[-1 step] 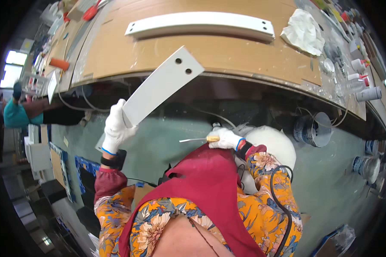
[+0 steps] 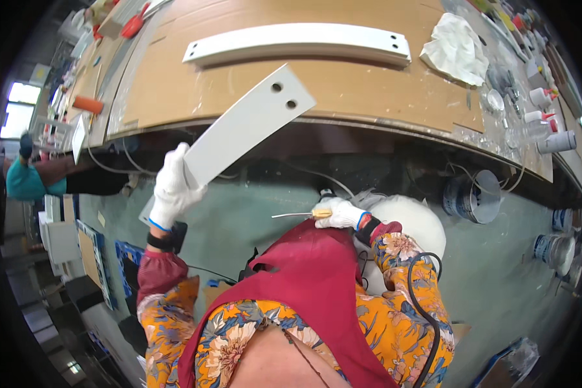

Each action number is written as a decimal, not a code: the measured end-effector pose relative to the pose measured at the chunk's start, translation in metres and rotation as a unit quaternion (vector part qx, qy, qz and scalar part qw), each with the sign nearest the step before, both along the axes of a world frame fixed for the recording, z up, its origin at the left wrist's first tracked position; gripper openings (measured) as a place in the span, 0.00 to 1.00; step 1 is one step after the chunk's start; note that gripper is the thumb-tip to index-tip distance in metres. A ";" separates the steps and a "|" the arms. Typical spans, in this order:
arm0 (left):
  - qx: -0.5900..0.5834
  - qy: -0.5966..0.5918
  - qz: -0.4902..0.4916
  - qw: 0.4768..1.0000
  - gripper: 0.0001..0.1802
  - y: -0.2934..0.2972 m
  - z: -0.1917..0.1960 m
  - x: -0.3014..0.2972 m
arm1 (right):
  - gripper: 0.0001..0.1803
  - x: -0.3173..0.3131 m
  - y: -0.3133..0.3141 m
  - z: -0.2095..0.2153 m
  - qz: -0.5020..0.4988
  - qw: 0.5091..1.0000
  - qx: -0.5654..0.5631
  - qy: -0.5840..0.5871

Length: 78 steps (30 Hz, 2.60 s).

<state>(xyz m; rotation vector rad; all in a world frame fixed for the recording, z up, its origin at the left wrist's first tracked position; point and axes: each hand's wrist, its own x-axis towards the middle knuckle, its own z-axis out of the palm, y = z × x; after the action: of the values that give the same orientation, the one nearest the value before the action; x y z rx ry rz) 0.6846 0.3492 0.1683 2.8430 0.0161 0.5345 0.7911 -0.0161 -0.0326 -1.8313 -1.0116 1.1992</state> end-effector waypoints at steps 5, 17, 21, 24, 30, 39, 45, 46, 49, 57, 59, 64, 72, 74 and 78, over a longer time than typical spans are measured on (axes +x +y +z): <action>0.070 0.053 -0.111 0.990 0.41 -0.008 0.049 0.195 | 0.21 0.047 -0.015 -0.011 -0.161 0.959 0.006 0.233; 0.131 0.404 -0.109 0.899 0.44 -0.067 0.043 0.412 | 0.22 0.076 -0.020 -0.023 -0.093 0.989 0.099 0.050; 0.120 0.356 -0.102 0.921 0.34 -0.060 0.039 0.401 | 0.22 0.089 -0.008 -0.027 -0.043 0.992 0.096 0.069; 0.135 0.267 -0.193 0.934 0.21 -0.044 0.021 0.402 | 0.21 0.097 -0.004 -0.026 -0.047 0.994 0.099 0.021; 0.048 0.135 -0.136 0.980 0.21 -0.028 0.022 0.368 | 0.20 0.096 0.024 -0.018 0.062 0.989 0.115 0.075; -0.005 -0.072 0.114 0.991 0.35 -0.014 0.005 0.138 | 0.21 0.094 0.073 0.024 0.134 0.978 -0.159 0.028; 0.008 0.026 0.598 0.801 0.38 -0.082 -0.050 -0.260 | 0.21 0.062 0.124 -0.032 0.305 0.936 -0.177 0.008; -0.062 0.099 0.680 0.723 0.37 -0.104 -0.037 -0.300 | 0.20 0.079 0.122 -0.086 0.335 0.925 -0.148 0.104; -0.055 0.058 0.858 0.508 0.42 -0.225 -0.040 -0.465 | 0.19 0.001 0.147 -0.061 0.364 0.852 0.144 0.347; 0.084 -0.325 0.924 0.181 0.41 -0.471 -0.061 -0.752 | 0.18 -0.246 0.222 -0.046 0.451 0.871 -0.191 -0.042; 0.117 -0.199 0.958 0.172 0.39 -0.487 -0.006 -0.789 | 0.17 -0.319 0.236 0.002 0.484 0.849 -0.208 0.048; -0.006 -0.230 0.944 0.236 0.46 -0.466 0.103 -0.925 | 0.17 -0.432 0.274 0.015 0.538 0.811 -0.232 -0.017; -0.080 0.155 0.959 0.223 0.60 -0.427 0.143 -1.089 | 0.16 -0.508 0.288 0.056 0.524 0.809 -0.252 -0.086; -0.213 0.081 0.950 0.213 0.62 -0.410 0.158 -1.086 | 0.16 -0.493 0.280 0.044 0.510 0.824 -0.235 -0.074; -0.219 0.048 0.945 0.239 0.60 -0.410 0.156 -1.091 | 0.19 -0.500 0.263 0.052 0.486 0.831 -0.270 -0.013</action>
<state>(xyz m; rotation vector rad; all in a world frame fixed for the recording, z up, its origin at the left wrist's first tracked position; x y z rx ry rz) -0.4066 -0.0606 0.3248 0.6294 2.9167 0.3394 0.2911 0.2465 0.0193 -1.7170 -1.8794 2.2433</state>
